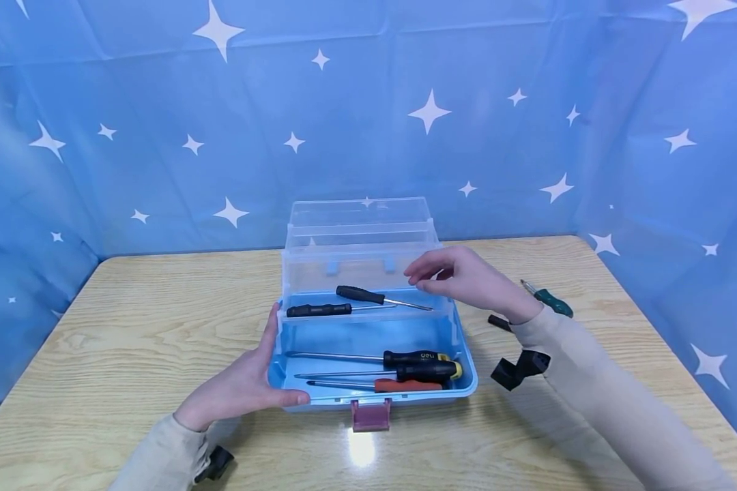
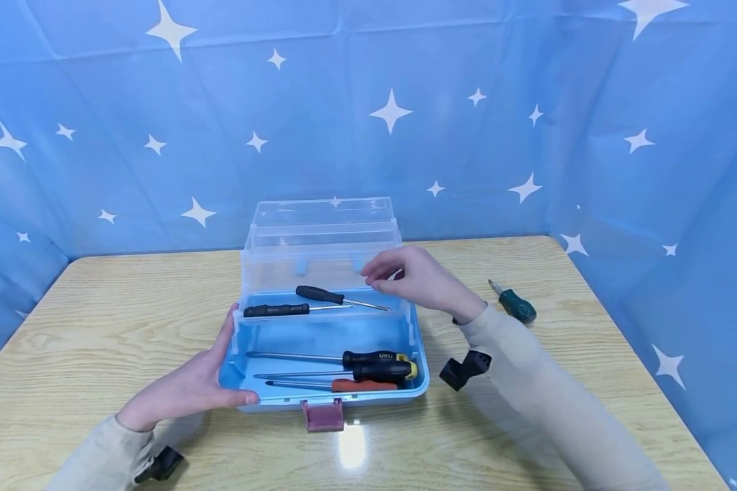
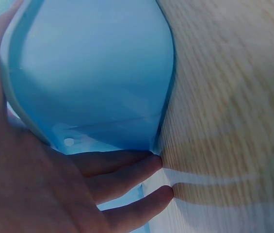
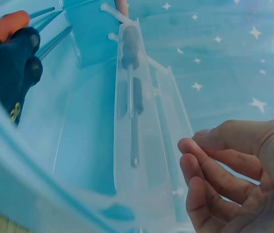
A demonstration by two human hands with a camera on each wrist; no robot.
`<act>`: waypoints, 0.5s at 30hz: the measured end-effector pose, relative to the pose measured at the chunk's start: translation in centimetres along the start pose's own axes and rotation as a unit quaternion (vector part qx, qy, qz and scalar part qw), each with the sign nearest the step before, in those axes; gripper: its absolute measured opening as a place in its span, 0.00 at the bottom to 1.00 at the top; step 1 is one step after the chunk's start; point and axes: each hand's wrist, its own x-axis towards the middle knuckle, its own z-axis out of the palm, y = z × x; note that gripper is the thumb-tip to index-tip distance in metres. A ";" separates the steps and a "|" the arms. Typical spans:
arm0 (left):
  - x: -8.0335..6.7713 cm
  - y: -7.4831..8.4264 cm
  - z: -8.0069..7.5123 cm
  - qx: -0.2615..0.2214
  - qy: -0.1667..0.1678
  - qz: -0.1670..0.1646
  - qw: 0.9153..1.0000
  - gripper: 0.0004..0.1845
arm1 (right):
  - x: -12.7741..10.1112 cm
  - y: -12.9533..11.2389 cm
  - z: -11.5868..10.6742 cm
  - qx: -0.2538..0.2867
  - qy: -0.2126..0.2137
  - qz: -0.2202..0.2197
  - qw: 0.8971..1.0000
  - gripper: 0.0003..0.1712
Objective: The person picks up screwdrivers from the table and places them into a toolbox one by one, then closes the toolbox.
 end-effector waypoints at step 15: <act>0.1 -0.1 0.0 0.017 0.002 -0.012 1.000 0.70 | -3.2 1.0 -1.6 -0.009 0.029 0.031 0.999 0.12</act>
